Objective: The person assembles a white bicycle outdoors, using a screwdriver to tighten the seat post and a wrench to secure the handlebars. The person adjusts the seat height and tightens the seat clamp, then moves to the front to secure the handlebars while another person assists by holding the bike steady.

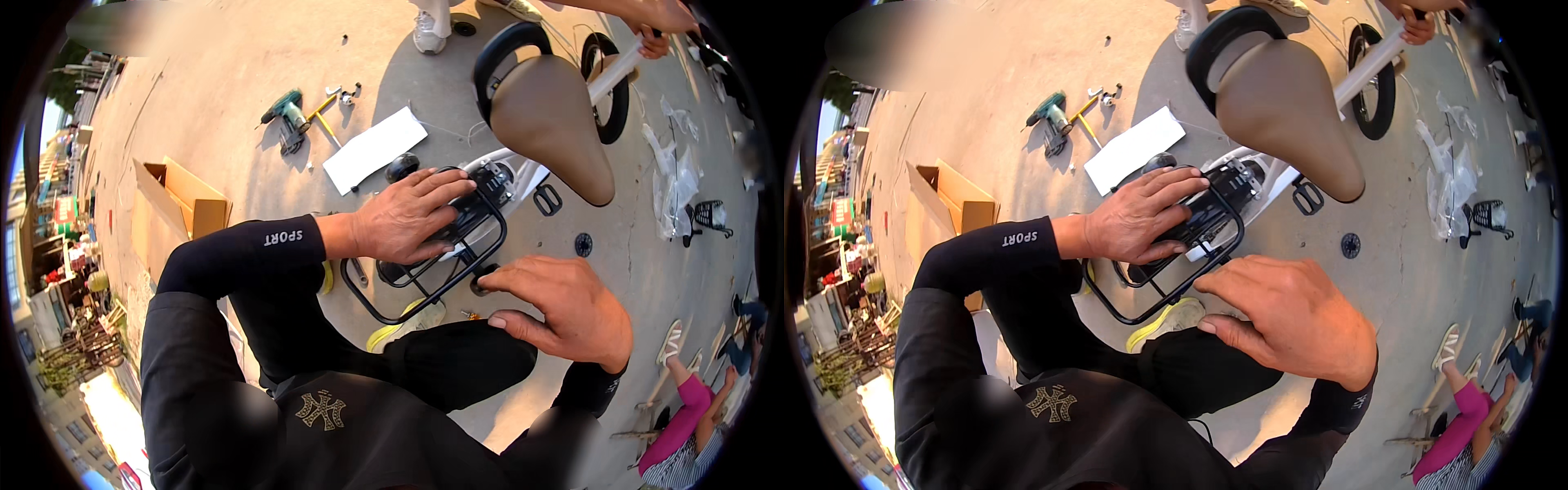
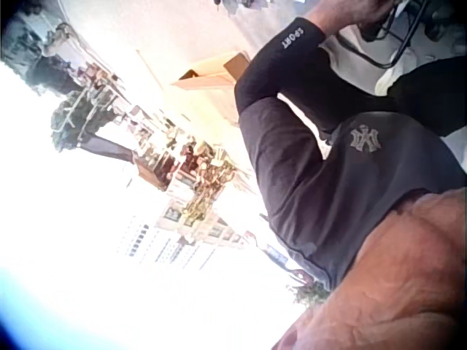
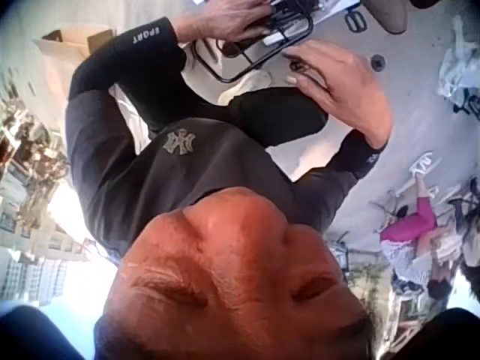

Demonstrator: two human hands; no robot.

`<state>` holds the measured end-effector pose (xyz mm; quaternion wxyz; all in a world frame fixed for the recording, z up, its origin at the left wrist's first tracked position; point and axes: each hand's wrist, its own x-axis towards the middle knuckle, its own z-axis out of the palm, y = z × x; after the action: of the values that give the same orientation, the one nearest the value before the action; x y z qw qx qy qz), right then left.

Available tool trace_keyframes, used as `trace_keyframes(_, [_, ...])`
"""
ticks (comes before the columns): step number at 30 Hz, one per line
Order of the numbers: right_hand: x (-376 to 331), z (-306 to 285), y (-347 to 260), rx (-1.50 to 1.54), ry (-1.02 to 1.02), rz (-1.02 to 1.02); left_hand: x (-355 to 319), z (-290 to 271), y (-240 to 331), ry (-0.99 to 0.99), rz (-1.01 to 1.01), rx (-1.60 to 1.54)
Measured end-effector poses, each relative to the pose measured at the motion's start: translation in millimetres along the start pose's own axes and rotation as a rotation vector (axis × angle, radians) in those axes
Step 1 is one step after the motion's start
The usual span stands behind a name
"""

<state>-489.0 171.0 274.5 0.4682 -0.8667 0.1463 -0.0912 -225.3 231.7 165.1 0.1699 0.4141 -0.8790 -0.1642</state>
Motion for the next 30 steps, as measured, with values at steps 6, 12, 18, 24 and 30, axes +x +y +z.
trace_keyframes(6, [75.5, 62.3, 14.1, 0.017, 0.047, 0.077, -37.1, 5.8, -32.7, 0.441, -0.282, -0.388])
trace_keyframes(12, [78.6, 103.6, 33.4, -0.117, 0.097, 0.184, -184.1, 39.1, -196.6, -0.021, -0.904, 0.084])
trace_keyframes(18, [63.5, 146.0, 42.5, -0.095, 0.453, 0.236, -414.2, 155.1, -247.6, -0.131, -1.59, 0.105])
trace_keyframes(24, [11.1, 170.2, 50.8, -0.337, 0.721, 0.189, -376.8, 191.3, -247.9, 0.224, -1.518, 0.074])
trace_keyframes(30, [-21.5, 165.1, 68.0, -0.394, 0.964, 0.343, -338.4, 190.5, -284.0, 0.426, -1.456, 0.216])
